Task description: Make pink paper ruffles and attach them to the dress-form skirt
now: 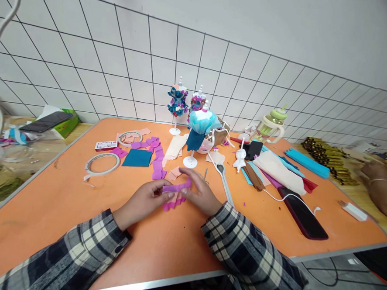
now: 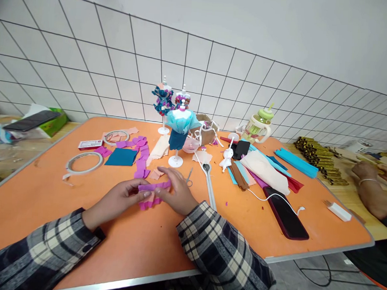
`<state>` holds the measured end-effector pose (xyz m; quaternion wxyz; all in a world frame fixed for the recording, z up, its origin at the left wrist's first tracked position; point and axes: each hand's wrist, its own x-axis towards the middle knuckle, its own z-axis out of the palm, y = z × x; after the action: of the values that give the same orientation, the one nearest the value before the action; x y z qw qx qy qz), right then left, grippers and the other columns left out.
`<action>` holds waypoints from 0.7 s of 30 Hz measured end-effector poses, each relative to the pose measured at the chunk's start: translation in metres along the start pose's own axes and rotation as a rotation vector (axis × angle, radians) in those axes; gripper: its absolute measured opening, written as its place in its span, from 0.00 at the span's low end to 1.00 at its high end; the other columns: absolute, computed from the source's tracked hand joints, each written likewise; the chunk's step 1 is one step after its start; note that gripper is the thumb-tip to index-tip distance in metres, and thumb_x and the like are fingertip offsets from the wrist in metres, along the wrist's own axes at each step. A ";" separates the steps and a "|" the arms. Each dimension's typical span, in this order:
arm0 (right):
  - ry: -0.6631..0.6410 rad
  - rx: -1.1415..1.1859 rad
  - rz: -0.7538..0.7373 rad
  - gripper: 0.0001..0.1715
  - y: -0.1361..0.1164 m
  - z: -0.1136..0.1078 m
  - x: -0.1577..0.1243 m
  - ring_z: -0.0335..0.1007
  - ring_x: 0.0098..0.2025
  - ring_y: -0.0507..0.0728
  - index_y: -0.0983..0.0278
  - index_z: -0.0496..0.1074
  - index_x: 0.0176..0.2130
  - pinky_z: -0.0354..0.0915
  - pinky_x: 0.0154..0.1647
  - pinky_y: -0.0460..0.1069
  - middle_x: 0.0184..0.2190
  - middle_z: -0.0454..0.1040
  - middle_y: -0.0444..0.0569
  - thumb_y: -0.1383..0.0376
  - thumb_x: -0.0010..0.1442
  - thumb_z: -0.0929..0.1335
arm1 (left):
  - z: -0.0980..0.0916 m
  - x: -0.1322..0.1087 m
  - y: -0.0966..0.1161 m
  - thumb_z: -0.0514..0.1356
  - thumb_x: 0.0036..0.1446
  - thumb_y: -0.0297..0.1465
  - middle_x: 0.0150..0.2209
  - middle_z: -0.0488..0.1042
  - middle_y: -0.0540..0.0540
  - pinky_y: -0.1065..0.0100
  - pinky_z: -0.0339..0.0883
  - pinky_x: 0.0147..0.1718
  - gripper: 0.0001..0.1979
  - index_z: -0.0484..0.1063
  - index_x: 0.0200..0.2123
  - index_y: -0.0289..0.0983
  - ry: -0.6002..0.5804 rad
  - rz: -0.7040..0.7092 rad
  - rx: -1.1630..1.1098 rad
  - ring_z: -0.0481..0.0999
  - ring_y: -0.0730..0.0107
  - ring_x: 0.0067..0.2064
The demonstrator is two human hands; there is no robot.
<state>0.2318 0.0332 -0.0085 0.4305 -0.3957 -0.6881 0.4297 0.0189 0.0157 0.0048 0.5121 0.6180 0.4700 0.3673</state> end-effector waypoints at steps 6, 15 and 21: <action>-0.041 -0.004 0.116 0.09 -0.005 0.006 -0.001 0.73 0.36 0.59 0.62 0.78 0.32 0.66 0.42 0.53 0.30 0.78 0.46 0.58 0.53 0.75 | 0.002 -0.004 -0.003 0.71 0.48 0.43 0.32 0.78 0.48 0.63 0.71 0.38 0.19 0.75 0.39 0.39 0.097 0.018 -0.021 0.77 0.61 0.36; -0.005 0.187 0.117 0.18 -0.009 -0.039 0.010 0.69 0.29 0.56 0.63 0.74 0.30 0.66 0.34 0.51 0.26 0.74 0.46 0.51 0.54 0.74 | -0.024 0.069 0.011 0.68 0.53 0.47 0.67 0.68 0.34 0.50 0.62 0.62 0.37 0.67 0.64 0.42 0.106 0.085 -0.076 0.65 0.42 0.68; 0.094 0.257 0.013 0.25 -0.007 -0.046 0.009 0.69 0.60 0.66 0.62 0.74 0.29 0.62 0.60 0.60 0.57 0.73 0.59 0.44 0.53 0.75 | -0.009 0.147 0.033 0.73 0.41 0.47 0.71 0.61 0.38 0.49 0.55 0.65 0.50 0.63 0.68 0.45 -0.077 0.205 -0.183 0.54 0.39 0.72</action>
<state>0.2708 0.0509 0.0119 0.5066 -0.3615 -0.6040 0.4979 0.0596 0.1579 0.0351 0.5437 0.6273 0.3489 0.4349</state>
